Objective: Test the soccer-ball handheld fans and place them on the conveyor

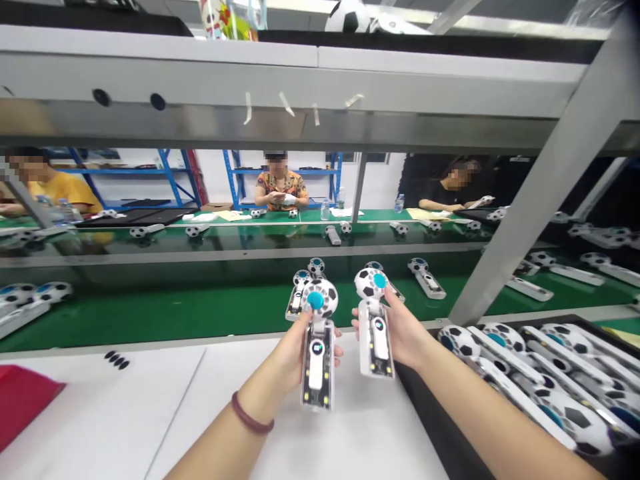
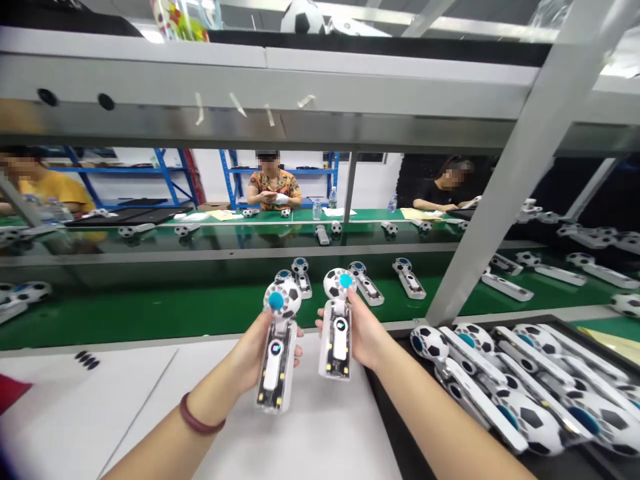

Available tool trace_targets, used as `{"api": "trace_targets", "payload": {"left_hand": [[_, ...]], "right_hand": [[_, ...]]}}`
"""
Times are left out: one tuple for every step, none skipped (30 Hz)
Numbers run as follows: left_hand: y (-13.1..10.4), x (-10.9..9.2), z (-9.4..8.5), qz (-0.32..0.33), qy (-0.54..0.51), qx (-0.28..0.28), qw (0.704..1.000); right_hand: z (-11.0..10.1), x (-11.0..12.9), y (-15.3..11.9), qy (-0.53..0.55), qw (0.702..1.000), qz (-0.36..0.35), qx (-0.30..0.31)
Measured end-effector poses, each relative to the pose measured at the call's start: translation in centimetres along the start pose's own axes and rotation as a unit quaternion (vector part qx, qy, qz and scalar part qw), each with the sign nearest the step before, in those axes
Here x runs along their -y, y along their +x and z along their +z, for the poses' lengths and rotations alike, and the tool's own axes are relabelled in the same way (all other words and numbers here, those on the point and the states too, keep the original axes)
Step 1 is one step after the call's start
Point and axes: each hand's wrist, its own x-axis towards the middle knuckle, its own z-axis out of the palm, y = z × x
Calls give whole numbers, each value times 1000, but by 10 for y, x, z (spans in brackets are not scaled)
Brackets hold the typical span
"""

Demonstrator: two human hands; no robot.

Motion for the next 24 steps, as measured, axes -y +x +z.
{"api": "trace_targets", "payload": {"left_hand": [[-6,-2,-5,6,8,-34,999],[-11,-3,-10,9,20,-72,997],[-16,-4,-14,14,34,-112,993],[-20,-4,-19,18,48,-147,988],[-24,-4,-22,23,60,-174,983],[-27,-4,-26,30,67,-191,979],[-30,-3,-29,36,67,-200,977],[-33,-3,-32,44,63,-203,976],[-34,-2,-35,52,60,-201,976],[-35,-2,-37,61,59,-199,976],[-35,-1,-40,76,60,-197,976],[-34,0,-44,97,62,-193,974],[-33,1,-48,126,68,-187,972],[-31,3,-54,162,78,-183,967],[-29,5,-61,200,94,-182,958],[-28,8,-68,233,117,-186,947],[-27,12,-76,251,146,-193,937],[-26,16,-83,252,177,-201,930],[-26,20,-90,239,204,-206,927],[-27,24,-95,216,222,-202,929],[-27,27,-99,191,226,-189,936],[-28,30,-102,169,214,-173,946],[-29,31,-103,154,191,-153,957],[-30,32,-102,145,161,-134,967]], "right_hand": [[8,-10,3,1,1000,-2,7],[14,-19,8,-5,1000,-10,9],[20,-29,13,-18,1000,-24,4],[24,-39,18,-34,998,-42,-8],[28,-48,23,-54,997,-58,-24],[31,-56,26,-75,994,-74,-37],[34,-63,29,-93,990,-92,-45],[35,-70,31,-106,987,-110,-48],[36,-75,32,-113,984,-129,-45],[37,-80,33,-113,982,-150,-39],[36,-84,33,-106,979,-171,-28],[35,-88,32,-95,977,-191,-15],[32,-91,32,-85,974,-209,-2],[29,-94,32,-78,971,-226,7],[25,-97,32,-76,967,-241,15],[20,-99,32,-79,964,-254,18],[16,-102,31,-84,962,-260,19],[11,-104,31,-97,961,-257,21],[8,-107,31,-116,963,-242,31],[5,-109,31,-138,965,-217,44],[3,-112,30,-160,967,-189,56],[2,-114,30,-177,969,-160,62],[2,-117,31,-184,971,-138,62],[3,-119,31,-175,975,-124,56]]}}
